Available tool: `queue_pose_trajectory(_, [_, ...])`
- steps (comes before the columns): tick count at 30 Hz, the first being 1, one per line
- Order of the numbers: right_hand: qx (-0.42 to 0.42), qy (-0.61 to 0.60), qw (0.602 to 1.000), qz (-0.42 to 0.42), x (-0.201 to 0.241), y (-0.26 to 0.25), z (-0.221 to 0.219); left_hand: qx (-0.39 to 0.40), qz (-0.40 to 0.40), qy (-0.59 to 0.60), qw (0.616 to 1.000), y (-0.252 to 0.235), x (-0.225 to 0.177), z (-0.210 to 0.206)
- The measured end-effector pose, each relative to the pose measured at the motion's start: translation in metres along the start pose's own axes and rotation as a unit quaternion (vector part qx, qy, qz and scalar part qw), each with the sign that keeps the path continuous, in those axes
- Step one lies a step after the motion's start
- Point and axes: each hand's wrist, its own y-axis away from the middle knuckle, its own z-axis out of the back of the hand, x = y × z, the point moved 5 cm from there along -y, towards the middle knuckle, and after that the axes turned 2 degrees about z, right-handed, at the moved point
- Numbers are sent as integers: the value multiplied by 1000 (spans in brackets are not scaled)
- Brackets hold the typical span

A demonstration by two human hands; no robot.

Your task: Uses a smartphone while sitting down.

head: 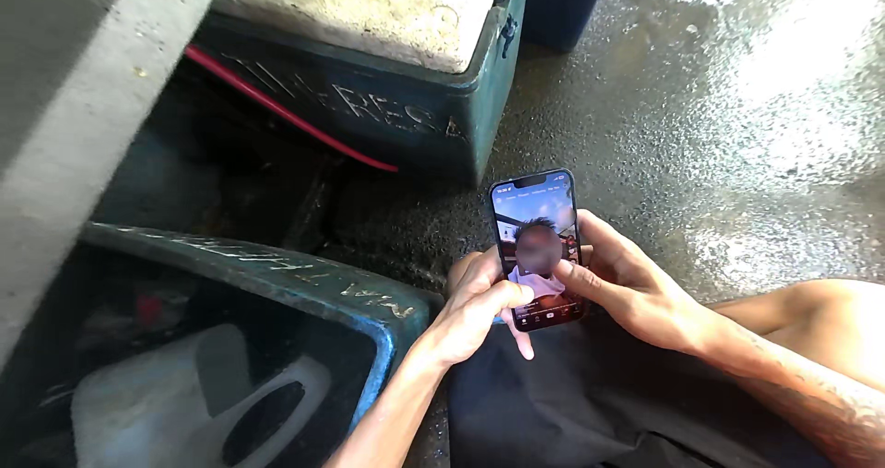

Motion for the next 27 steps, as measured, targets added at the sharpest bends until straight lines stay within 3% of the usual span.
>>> queue_pose_trajectory(4, [-21,24,999,6,4,-1,3,2,2,-3,1000,-1,0,0])
queue_pose_trajectory(8, [-57,126,987,83,19,-4,16,-6,3,11,1000,-1,-1,1])
queue_pose_trajectory(21, [-23,118,977,179,22,-2,15,-8,-10,34,999,0,-3,1])
queue_pose_trajectory(27, [6,237,955,179,18,-1,7,-24,0,10,1000,-1,-2,2])
